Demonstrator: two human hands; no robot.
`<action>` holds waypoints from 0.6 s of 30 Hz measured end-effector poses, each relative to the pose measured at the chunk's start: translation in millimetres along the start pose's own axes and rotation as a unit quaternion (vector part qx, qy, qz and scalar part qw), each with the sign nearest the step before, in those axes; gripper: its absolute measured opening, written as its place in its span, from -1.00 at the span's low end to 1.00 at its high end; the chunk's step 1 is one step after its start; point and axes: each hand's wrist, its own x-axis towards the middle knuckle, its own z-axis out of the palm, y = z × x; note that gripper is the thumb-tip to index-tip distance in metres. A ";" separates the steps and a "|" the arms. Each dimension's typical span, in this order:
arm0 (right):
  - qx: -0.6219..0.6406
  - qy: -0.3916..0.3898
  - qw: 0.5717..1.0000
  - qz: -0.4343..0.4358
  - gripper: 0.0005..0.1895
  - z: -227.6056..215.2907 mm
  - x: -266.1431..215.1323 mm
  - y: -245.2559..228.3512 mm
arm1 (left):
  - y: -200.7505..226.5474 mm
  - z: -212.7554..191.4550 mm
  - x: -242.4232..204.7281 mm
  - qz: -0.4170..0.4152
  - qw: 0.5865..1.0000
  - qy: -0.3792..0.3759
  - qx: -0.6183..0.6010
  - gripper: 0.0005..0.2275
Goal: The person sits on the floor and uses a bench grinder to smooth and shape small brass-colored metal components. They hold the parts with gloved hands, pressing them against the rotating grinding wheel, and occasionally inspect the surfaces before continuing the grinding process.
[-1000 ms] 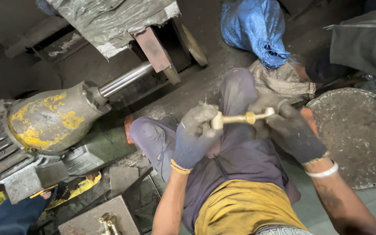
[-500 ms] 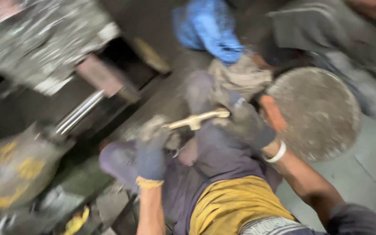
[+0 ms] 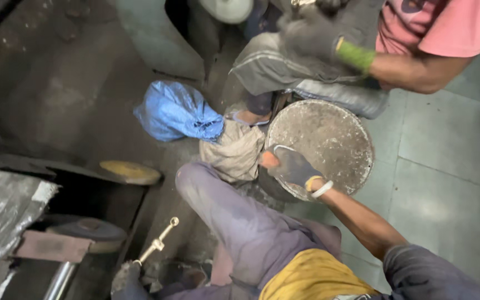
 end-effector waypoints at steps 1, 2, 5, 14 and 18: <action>0.060 -0.026 0.997 -0.033 -0.47 -10.0 2.5 -4.4 | -5.7 6.4 -3.3 -0.026 1.000 0.001 -0.005 -0.81; 0.119 -0.057 0.989 -0.064 -0.39 -19.1 -0.2 -9.7 | -10.9 11.0 -9.8 -0.024 1.000 -0.004 -0.012 -0.80; 0.297 -0.118 0.945 -0.064 -0.45 -29.8 -14.7 -36.1 | -16.3 28.0 -3.0 -0.007 0.999 -0.020 -0.026 -0.79; 0.339 -0.379 0.842 -0.183 -0.24 59.5 13.8 -140.9 | -25.4 55.1 15.1 -0.185 0.905 -0.005 -0.382 -0.82; 0.400 -0.512 0.751 -0.117 -0.41 103.1 18.2 -180.1 | -3.5 53.1 22.3 0.038 0.975 0.087 -0.203 -0.87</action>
